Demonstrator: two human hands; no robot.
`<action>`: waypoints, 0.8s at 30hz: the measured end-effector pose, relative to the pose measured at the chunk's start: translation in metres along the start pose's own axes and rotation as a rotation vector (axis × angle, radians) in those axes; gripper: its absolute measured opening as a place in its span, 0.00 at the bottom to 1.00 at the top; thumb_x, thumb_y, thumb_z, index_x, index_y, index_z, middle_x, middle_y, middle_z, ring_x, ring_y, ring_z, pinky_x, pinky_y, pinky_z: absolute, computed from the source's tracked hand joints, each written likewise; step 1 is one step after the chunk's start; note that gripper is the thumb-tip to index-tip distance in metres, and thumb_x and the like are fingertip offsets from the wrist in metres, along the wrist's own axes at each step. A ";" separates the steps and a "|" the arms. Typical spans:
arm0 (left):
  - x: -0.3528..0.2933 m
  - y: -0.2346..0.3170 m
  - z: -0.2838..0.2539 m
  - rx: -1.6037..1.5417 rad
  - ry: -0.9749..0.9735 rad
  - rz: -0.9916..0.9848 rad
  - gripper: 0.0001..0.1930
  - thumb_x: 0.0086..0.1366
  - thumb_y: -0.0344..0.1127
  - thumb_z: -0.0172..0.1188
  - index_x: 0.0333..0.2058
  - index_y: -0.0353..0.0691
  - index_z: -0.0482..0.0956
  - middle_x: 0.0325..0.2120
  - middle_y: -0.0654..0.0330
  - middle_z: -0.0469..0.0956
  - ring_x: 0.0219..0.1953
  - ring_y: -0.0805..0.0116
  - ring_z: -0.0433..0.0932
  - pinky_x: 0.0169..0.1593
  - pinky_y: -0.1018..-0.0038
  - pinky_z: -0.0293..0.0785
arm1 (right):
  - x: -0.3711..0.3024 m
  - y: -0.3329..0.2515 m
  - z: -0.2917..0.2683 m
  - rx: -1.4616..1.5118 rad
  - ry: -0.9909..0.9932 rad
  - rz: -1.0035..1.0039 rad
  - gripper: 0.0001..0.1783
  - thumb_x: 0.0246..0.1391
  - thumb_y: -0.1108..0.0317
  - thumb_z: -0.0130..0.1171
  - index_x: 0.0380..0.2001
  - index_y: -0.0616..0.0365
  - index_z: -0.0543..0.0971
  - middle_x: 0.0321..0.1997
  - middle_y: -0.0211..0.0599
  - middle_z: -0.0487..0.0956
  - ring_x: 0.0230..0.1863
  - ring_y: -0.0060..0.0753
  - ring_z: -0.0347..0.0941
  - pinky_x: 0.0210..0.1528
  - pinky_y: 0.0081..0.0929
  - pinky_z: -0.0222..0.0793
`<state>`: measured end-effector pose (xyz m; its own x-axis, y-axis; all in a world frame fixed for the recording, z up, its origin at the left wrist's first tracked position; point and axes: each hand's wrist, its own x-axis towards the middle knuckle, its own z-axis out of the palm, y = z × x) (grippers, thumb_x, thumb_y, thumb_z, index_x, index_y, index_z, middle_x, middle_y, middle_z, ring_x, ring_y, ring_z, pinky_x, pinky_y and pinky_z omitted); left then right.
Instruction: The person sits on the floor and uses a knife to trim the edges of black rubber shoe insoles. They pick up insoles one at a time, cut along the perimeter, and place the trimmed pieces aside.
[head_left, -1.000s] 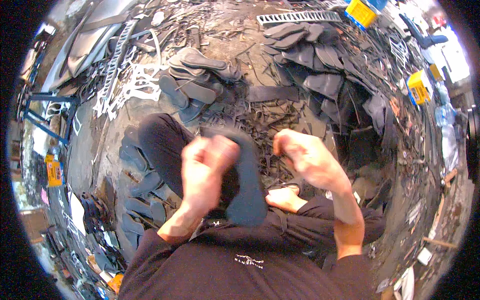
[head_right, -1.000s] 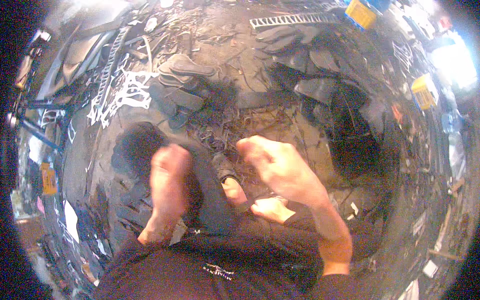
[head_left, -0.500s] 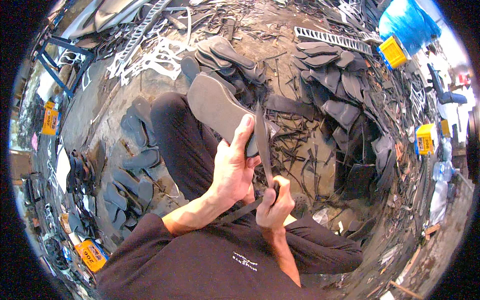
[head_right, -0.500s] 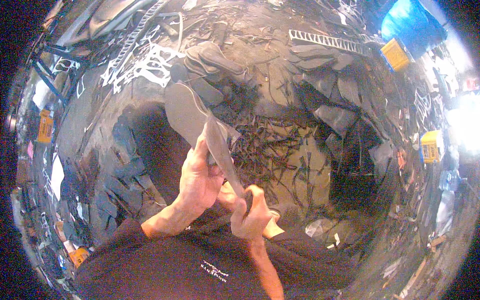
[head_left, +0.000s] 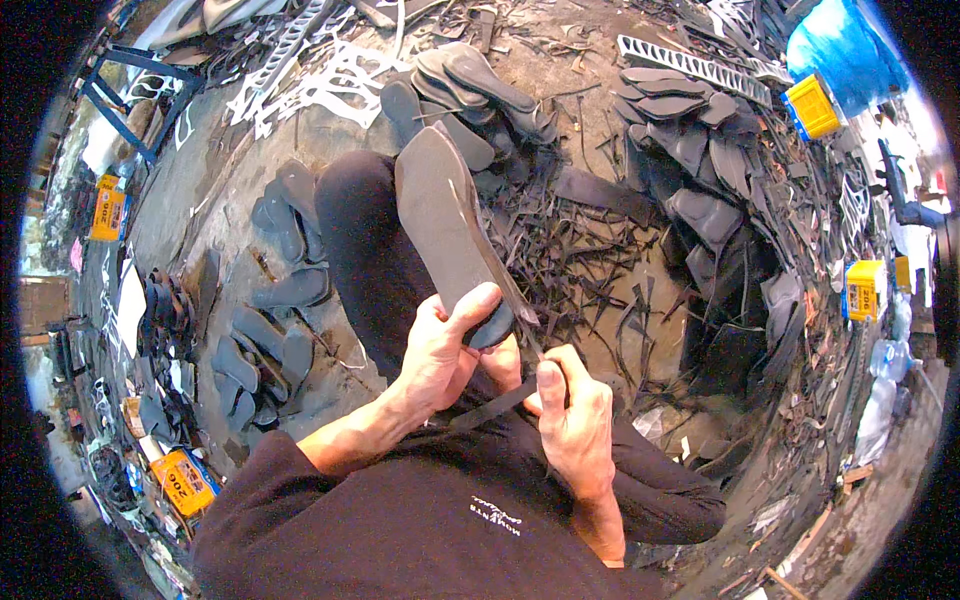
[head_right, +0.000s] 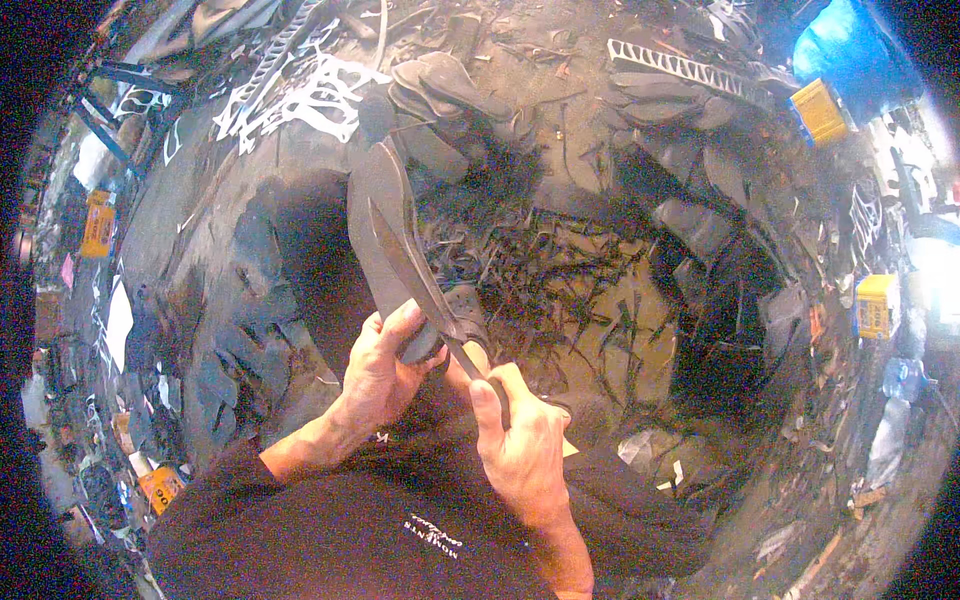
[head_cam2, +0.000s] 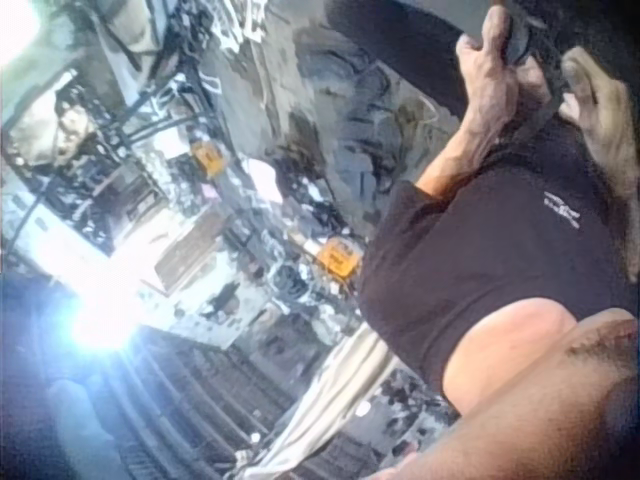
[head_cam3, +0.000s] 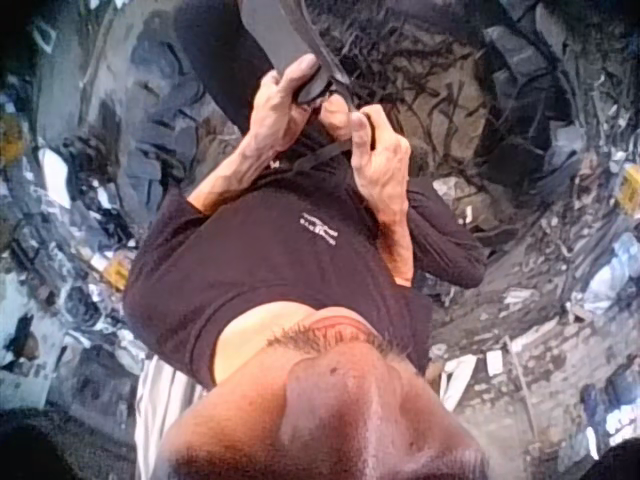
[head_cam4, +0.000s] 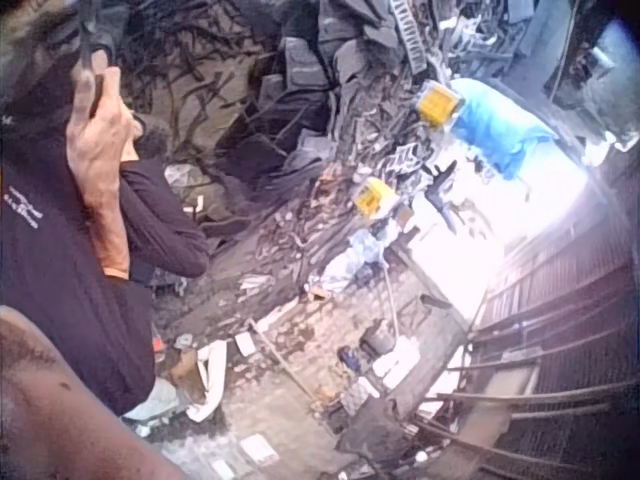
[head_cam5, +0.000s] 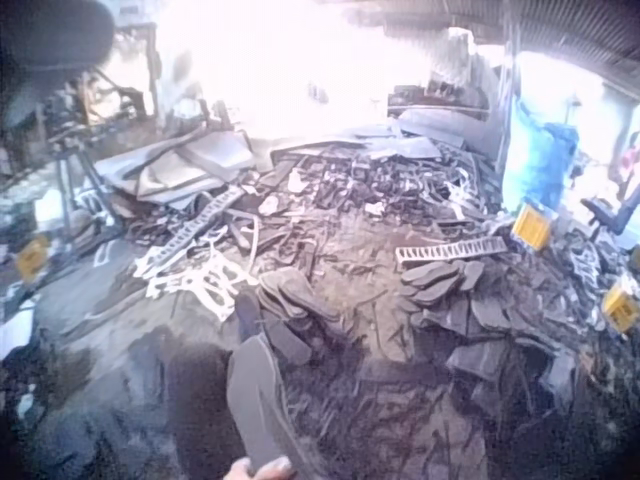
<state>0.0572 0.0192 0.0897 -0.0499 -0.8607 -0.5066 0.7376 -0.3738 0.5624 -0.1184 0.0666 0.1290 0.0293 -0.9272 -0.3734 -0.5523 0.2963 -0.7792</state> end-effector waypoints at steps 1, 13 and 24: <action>-0.001 -0.001 -0.006 0.042 0.001 -0.012 0.09 0.71 0.36 0.70 0.44 0.38 0.82 0.37 0.64 0.84 0.35 0.75 0.82 0.38 0.73 0.77 | 0.005 -0.003 -0.001 0.027 -0.046 0.008 0.29 0.74 0.39 0.48 0.45 0.57 0.79 0.29 0.58 0.82 0.37 0.66 0.82 0.43 0.54 0.72; -0.017 0.013 -0.031 0.125 -0.070 -0.102 0.18 0.69 0.42 0.71 0.51 0.38 0.80 0.42 0.60 0.85 0.38 0.69 0.85 0.43 0.68 0.84 | 0.093 -0.002 0.056 0.260 0.014 -0.296 0.27 0.75 0.43 0.51 0.41 0.60 0.77 0.29 0.58 0.78 0.32 0.68 0.77 0.35 0.48 0.73; -0.015 -0.005 -0.022 0.544 -0.297 -0.066 0.14 0.69 0.37 0.73 0.47 0.36 0.85 0.37 0.65 0.87 0.38 0.77 0.83 0.45 0.74 0.80 | 0.124 -0.015 0.019 0.733 -0.016 -0.259 0.22 0.68 0.48 0.65 0.48 0.57 0.81 0.34 0.22 0.78 0.33 0.15 0.71 0.35 0.21 0.70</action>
<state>0.0690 0.0415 0.0793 -0.3267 -0.8601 -0.3919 0.2820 -0.4844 0.8281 -0.0905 -0.0483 0.0845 0.0977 -0.9857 -0.1373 0.1655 0.1521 -0.9744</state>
